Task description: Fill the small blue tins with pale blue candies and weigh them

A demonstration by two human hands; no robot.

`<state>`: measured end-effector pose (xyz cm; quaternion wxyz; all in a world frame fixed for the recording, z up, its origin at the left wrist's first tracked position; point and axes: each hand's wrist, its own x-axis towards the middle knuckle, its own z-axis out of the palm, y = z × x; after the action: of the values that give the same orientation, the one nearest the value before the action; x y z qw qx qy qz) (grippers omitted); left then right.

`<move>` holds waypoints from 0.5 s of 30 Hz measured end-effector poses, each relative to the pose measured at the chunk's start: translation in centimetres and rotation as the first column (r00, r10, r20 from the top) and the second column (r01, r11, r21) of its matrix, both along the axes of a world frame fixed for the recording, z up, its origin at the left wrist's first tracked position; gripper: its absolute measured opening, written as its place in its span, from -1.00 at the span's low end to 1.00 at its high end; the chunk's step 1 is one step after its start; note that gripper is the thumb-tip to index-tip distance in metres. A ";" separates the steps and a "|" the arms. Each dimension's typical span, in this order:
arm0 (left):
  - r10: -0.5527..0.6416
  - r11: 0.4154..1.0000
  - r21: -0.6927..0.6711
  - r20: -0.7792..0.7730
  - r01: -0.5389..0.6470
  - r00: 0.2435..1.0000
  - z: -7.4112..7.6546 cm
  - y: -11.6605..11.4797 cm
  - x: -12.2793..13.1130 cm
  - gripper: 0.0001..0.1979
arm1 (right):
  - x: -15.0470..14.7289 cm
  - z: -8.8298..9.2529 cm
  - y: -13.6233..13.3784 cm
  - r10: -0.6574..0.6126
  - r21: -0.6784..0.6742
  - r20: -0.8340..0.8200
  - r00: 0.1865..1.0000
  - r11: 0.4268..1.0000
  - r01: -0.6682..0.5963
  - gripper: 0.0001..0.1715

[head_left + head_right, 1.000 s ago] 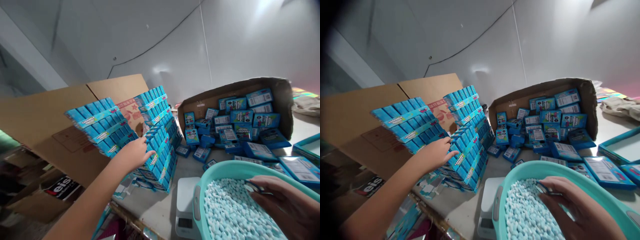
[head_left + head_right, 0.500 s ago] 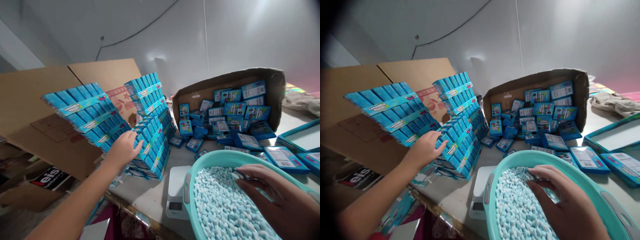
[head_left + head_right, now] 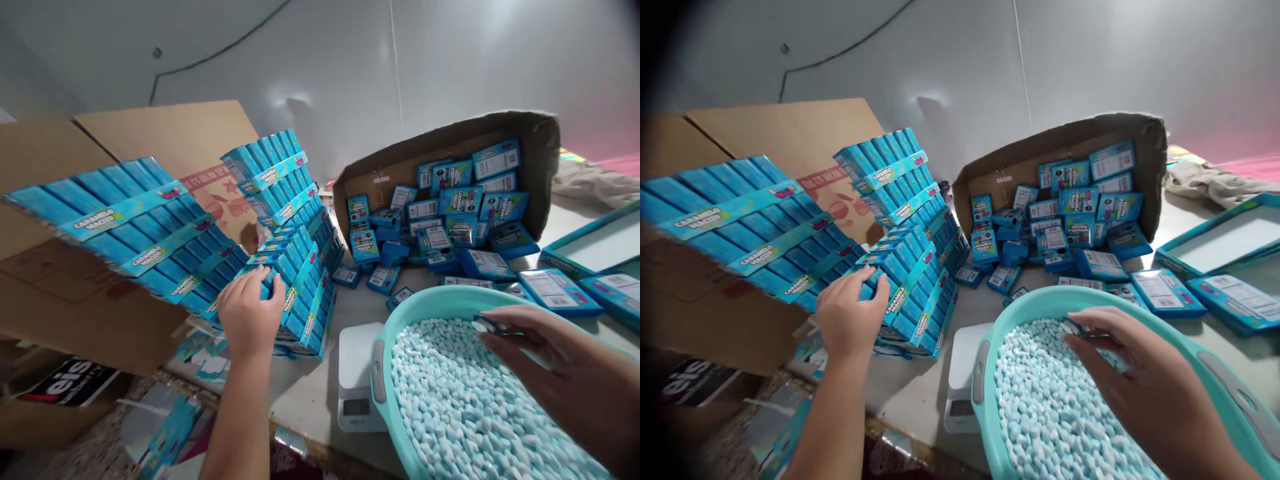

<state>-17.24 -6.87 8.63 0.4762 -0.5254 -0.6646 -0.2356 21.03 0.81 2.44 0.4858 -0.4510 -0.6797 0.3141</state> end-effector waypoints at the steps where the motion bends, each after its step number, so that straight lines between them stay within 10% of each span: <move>1: 0.016 1.000 -0.005 0.029 -0.016 0.999 0.2 0.0 0.3 -0.81 | -0.1 0.2 0.1 0.043 -0.018 -0.014 0.999 0.999 -0.043 -0.66; 5: -0.025 0.996 0.092 0.235 0.003 0.972 0.7 -0.7 4.7 -0.83 | -0.3 -0.3 0.3 0.147 -0.061 -0.055 0.988 0.987 -0.151 -0.70; 8: -0.369 0.929 0.172 0.523 0.328 0.769 -0.5 -0.8 11.6 -0.80 | -0.2 -1.6 0.2 0.225 0.035 -0.014 0.974 0.974 -0.225 -0.75; 11: -0.470 0.613 0.138 0.855 0.778 0.219 -3.0 0.1 18.0 -0.58 | -0.2 -2.4 0.0 0.278 0.213 0.061 0.959 0.935 -0.285 -0.83; 13: -0.432 0.385 0.155 0.902 0.910 0.029 -4.4 0.9 20.4 -0.63 | -0.3 -2.4 -0.2 0.305 0.308 0.070 0.950 0.899 -0.311 -0.87; 15: -0.436 0.302 0.189 0.899 0.934 -0.041 -5.2 1.2 21.1 -0.70 | -0.5 -2.2 -0.3 0.353 0.360 0.067 0.933 0.864 -0.353 -0.88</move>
<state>3.88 -5.67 3.40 -0.2771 -0.6991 -0.4401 -0.4907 20.52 0.56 0.27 0.4959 -0.2202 -0.7969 0.2655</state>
